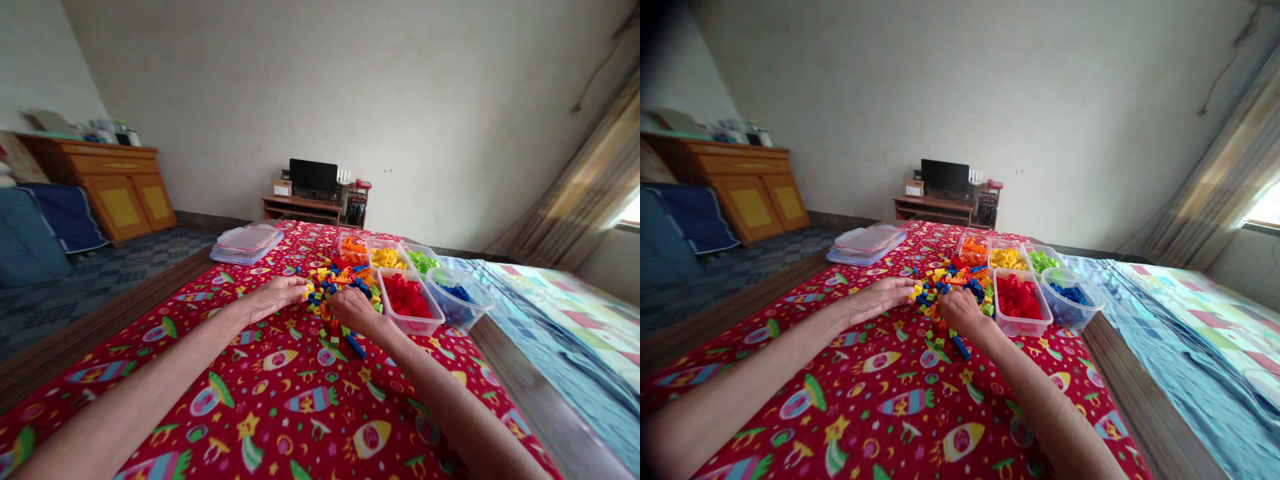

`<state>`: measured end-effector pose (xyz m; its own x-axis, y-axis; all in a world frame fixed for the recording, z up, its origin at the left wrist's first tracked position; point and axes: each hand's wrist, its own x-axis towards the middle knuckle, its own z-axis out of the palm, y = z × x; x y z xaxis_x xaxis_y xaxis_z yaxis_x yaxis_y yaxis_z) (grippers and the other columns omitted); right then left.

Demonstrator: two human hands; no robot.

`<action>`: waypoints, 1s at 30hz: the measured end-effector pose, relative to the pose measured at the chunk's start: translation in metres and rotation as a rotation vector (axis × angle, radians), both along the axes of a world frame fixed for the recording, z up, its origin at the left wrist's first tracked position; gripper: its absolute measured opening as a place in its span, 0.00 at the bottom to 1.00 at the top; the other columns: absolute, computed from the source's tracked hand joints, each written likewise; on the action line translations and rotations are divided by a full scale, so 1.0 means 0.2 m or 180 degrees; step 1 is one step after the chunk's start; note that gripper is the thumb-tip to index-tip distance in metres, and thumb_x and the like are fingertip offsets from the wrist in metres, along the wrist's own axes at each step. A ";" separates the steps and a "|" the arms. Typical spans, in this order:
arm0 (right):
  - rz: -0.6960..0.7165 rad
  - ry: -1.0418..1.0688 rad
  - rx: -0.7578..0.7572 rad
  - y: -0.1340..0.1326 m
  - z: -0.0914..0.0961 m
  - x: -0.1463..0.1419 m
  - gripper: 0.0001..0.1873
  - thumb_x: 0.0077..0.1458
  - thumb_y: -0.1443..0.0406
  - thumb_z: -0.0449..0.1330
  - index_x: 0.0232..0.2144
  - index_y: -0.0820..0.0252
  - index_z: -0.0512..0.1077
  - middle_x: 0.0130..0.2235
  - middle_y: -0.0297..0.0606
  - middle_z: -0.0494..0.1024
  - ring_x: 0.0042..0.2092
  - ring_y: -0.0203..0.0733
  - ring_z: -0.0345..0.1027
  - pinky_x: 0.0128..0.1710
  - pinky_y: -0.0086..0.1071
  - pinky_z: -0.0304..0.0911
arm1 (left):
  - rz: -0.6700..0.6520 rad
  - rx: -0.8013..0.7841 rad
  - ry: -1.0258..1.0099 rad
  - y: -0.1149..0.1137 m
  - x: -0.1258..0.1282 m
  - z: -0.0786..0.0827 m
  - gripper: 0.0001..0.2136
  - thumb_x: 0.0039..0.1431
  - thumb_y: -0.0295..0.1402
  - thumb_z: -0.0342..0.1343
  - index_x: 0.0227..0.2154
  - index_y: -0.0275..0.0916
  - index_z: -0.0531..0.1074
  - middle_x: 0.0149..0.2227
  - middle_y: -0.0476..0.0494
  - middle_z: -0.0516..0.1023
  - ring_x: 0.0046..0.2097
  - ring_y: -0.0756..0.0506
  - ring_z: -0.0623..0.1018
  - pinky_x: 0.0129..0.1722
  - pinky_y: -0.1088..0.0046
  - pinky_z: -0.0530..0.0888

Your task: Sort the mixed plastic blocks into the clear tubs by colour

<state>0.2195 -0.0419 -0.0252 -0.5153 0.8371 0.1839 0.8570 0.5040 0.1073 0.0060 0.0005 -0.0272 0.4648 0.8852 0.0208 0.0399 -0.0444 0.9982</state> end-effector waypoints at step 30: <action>-0.0881 0.6481 -0.3366 0.02 0.01 -0.17 0.15 0.62 0.61 0.50 0.26 0.63 0.67 0.21 0.35 0.71 0.25 0.33 0.69 0.23 0.23 0.64 | 0.0846 0.2650 0.1322 -0.11 0.13 0.06 0.15 0.60 0.39 0.46 0.39 0.39 0.75 0.44 0.40 0.76 0.48 0.42 0.74 0.50 0.68 0.70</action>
